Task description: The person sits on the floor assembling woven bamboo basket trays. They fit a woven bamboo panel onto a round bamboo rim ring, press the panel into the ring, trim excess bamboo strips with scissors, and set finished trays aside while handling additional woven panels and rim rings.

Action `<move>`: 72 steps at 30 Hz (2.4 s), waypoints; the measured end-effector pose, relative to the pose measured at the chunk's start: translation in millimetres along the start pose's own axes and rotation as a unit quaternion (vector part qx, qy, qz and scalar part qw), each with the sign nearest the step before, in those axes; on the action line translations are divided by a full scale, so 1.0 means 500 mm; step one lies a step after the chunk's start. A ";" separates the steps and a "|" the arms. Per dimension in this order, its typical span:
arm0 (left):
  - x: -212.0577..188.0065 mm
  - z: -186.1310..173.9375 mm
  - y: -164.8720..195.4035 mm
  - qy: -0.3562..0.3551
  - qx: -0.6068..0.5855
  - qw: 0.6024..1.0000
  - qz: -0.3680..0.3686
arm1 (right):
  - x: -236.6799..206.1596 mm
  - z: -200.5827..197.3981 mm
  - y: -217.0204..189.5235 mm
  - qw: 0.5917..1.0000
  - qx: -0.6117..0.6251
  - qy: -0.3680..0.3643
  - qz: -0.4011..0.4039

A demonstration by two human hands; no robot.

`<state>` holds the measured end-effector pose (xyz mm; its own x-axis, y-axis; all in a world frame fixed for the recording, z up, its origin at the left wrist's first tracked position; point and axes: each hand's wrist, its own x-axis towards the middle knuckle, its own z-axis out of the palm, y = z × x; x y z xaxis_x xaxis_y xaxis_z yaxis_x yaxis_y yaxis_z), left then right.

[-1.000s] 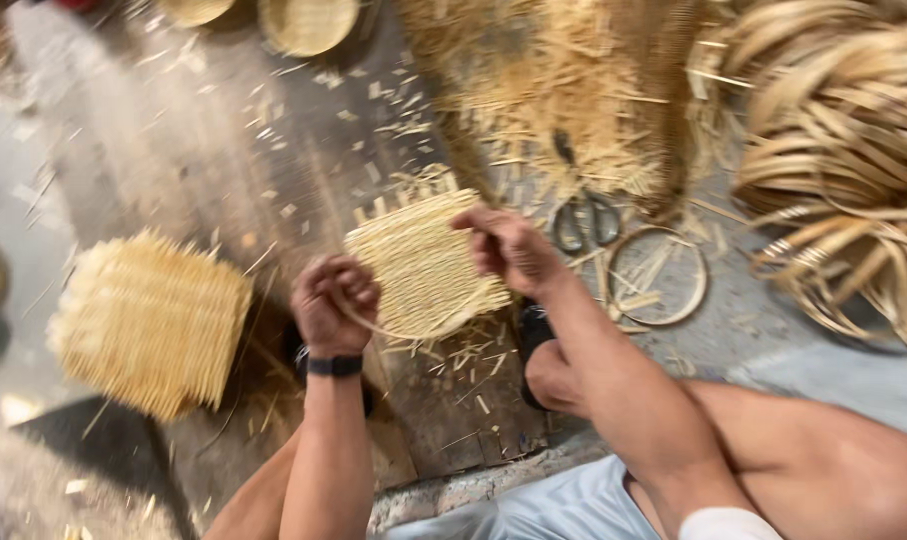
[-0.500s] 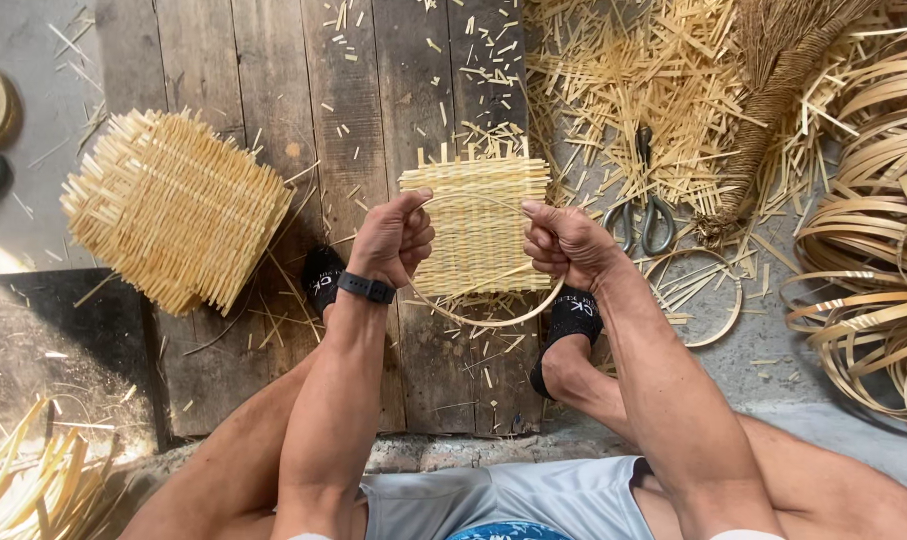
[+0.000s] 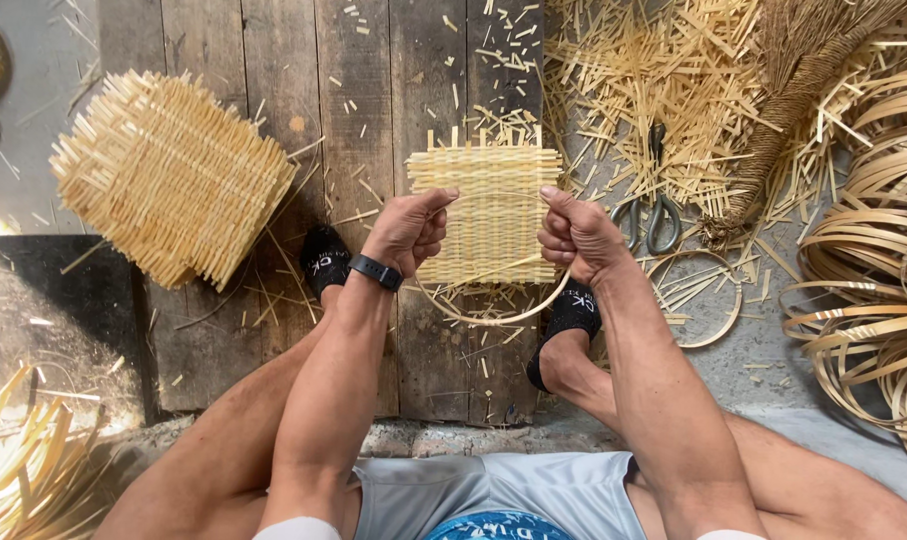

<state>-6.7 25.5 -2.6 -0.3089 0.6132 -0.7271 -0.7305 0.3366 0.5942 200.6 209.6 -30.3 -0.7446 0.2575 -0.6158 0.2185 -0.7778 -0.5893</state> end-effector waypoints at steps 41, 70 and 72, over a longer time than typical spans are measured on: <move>0.140 -0.058 -0.109 0.323 0.393 0.845 0.166 | 0.105 -0.046 0.094 0.816 -0.456 0.318 -0.156; 0.135 -0.081 -0.084 0.253 0.400 0.871 0.134 | 0.121 -0.043 0.014 0.870 -0.448 0.199 -0.058; 0.154 -0.073 -0.066 0.231 0.480 0.842 0.085 | 0.115 -0.011 0.014 0.787 -0.568 0.231 -0.058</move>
<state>-28.4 35.3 -90.7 -0.7254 0.4419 -0.5277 0.1094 0.8309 0.5455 162.9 222.3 -72.5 -0.5491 0.6751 -0.4927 0.7851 0.2145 -0.5810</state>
